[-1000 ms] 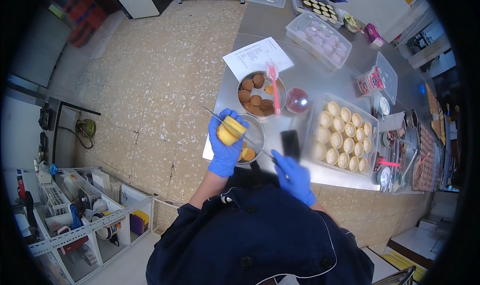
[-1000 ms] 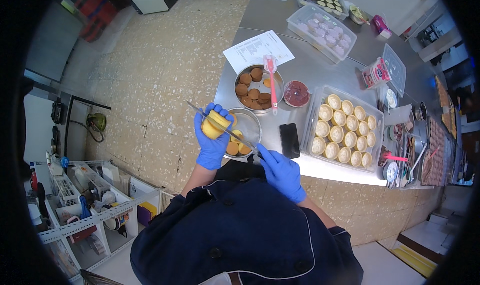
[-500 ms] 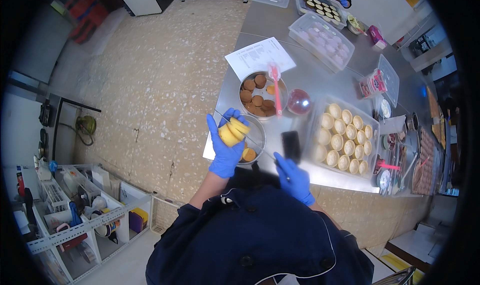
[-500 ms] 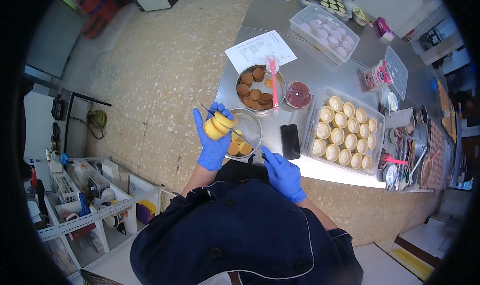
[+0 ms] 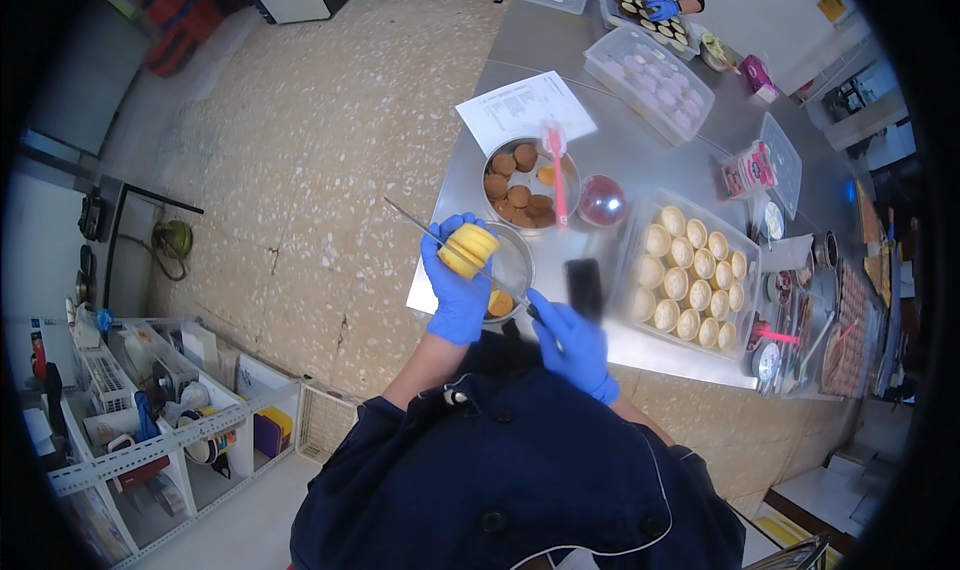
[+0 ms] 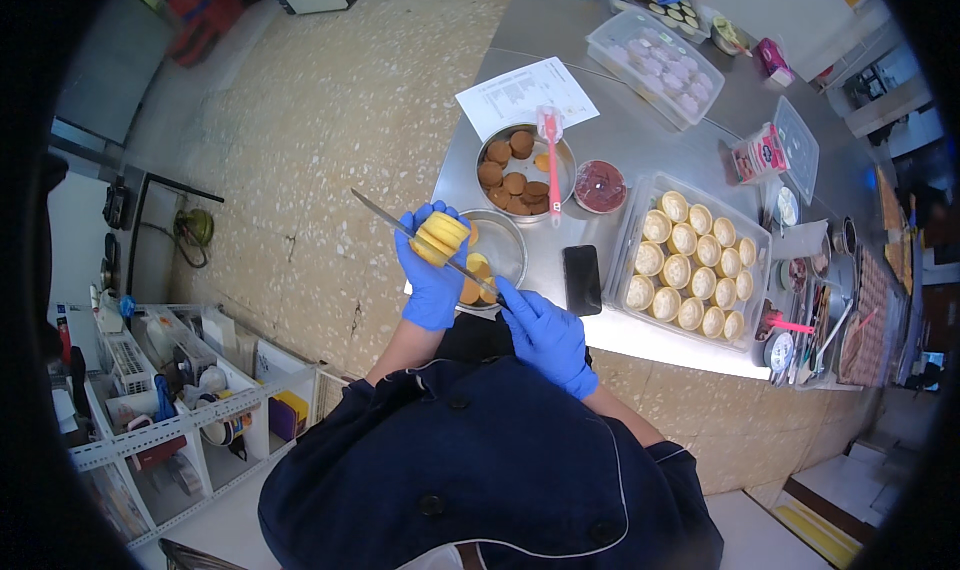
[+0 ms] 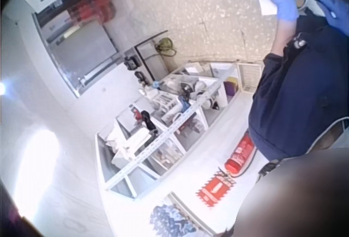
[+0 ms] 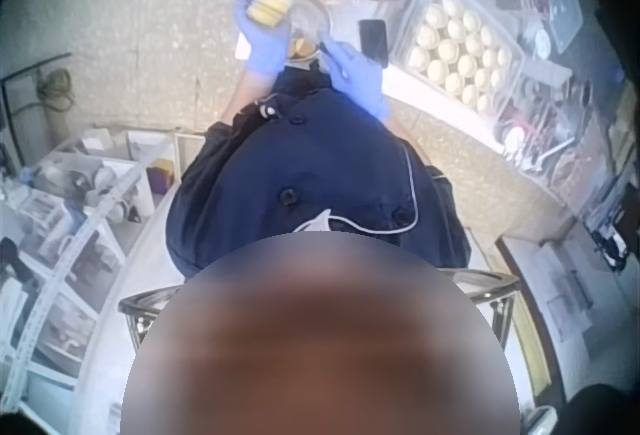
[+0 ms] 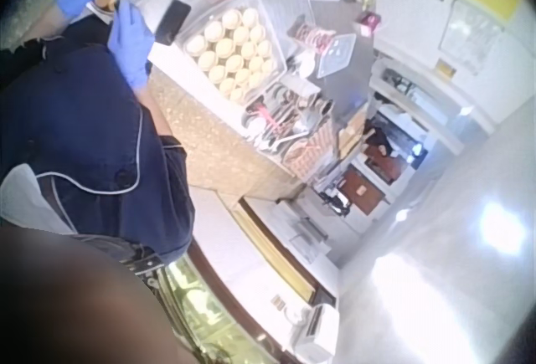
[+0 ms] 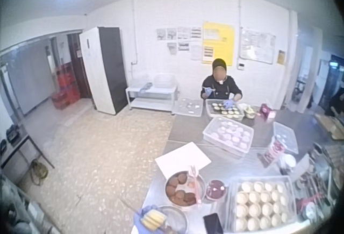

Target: The person slices yellow sponge cakes into thin rounds and places them into tartlet shells. Then the person spoons red jam into each filled shell. The finished tartlets remain in a clear tray on the counter.

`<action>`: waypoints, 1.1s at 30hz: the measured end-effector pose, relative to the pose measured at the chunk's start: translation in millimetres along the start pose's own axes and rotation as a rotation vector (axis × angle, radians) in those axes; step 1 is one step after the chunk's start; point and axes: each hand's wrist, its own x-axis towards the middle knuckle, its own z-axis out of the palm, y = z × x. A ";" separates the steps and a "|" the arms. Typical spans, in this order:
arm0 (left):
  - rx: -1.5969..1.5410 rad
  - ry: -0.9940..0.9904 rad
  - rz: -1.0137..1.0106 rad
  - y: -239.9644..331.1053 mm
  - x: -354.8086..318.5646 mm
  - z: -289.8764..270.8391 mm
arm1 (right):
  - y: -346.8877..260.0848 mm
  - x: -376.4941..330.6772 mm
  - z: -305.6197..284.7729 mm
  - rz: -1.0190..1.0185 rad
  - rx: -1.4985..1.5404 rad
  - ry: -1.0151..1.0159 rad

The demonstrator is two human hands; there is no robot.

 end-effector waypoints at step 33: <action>-0.028 -0.134 -0.118 -7.8 -8.1 6.7 | 3.2 -10.9 -0.1 0.131 0.032 -0.034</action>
